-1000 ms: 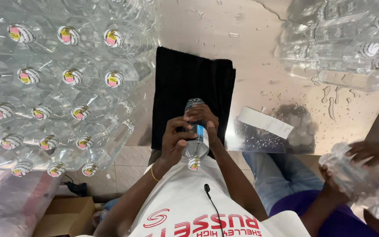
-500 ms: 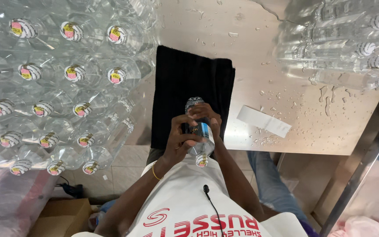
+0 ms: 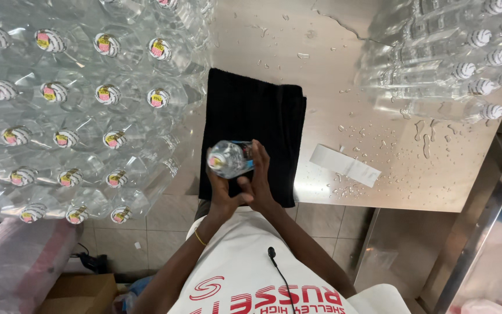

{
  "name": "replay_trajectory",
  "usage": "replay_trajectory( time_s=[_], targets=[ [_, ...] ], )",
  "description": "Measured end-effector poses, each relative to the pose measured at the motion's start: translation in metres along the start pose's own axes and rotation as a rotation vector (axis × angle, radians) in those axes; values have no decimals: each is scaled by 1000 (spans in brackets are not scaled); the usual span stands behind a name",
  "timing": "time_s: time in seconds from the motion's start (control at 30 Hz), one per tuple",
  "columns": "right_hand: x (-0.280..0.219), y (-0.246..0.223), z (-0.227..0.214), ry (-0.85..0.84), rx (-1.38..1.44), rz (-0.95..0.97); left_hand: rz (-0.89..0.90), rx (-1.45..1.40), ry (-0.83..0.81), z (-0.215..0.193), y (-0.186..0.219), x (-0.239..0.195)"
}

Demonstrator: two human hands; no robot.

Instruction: The person picks up a clear plastic bottle and a printed label from a stainless steel table. They peel the backing from the label and apply it to the bottle, smoothing it down with their hands. The person repeats this process for a second bottle.

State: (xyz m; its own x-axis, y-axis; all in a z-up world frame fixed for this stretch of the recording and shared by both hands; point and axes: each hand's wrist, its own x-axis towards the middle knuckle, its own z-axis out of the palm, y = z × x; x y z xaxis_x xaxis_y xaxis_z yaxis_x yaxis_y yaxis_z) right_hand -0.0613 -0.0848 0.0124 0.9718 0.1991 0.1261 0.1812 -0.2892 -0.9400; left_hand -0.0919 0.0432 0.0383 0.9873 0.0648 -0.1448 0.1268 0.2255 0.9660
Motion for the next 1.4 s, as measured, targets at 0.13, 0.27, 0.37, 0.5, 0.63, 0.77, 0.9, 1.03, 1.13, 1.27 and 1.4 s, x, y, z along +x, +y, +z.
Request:
replay_trajectory(
  time_s=[0.13, 0.27, 0.37, 0.5, 0.63, 0.77, 0.9, 1.03, 1.13, 1.27, 1.4],
  targets=[
    [-2, 3, -5, -109, -230, -66, 27, 70, 108, -19, -22, 44],
    [15, 14, -17, -211, -112, 82, 4, 133, 211, -26, -28, 76],
    [17, 17, -33, -332, 1, 204, -57, -61, 55, -27, -3, 80],
    [5, 3, -62, -410, 284, 306, -52, -436, -156, -16, 20, 80],
    [-7, -49, -86, -438, 354, 342, -32, -566, -157, 15, 38, 71],
    [-5, -108, -105, -431, 207, 463, 13, -718, -285, 30, 36, 69],
    [-30, -111, -95, -389, 304, 445, 64, -983, -485, 44, 43, 70],
    [-35, -128, -96, -371, 341, 380, 32, -1112, -622, 45, 68, 69],
    [-44, -159, -87, -192, -57, 158, 56, -1351, -1082, 47, 106, 76],
    [-53, -175, -68, -84, -259, 224, 344, -1138, -1110, 57, 189, 54],
    [-62, -190, -61, -38, -340, 112, 312, -1019, -1088, 43, 205, 43]
  ],
)
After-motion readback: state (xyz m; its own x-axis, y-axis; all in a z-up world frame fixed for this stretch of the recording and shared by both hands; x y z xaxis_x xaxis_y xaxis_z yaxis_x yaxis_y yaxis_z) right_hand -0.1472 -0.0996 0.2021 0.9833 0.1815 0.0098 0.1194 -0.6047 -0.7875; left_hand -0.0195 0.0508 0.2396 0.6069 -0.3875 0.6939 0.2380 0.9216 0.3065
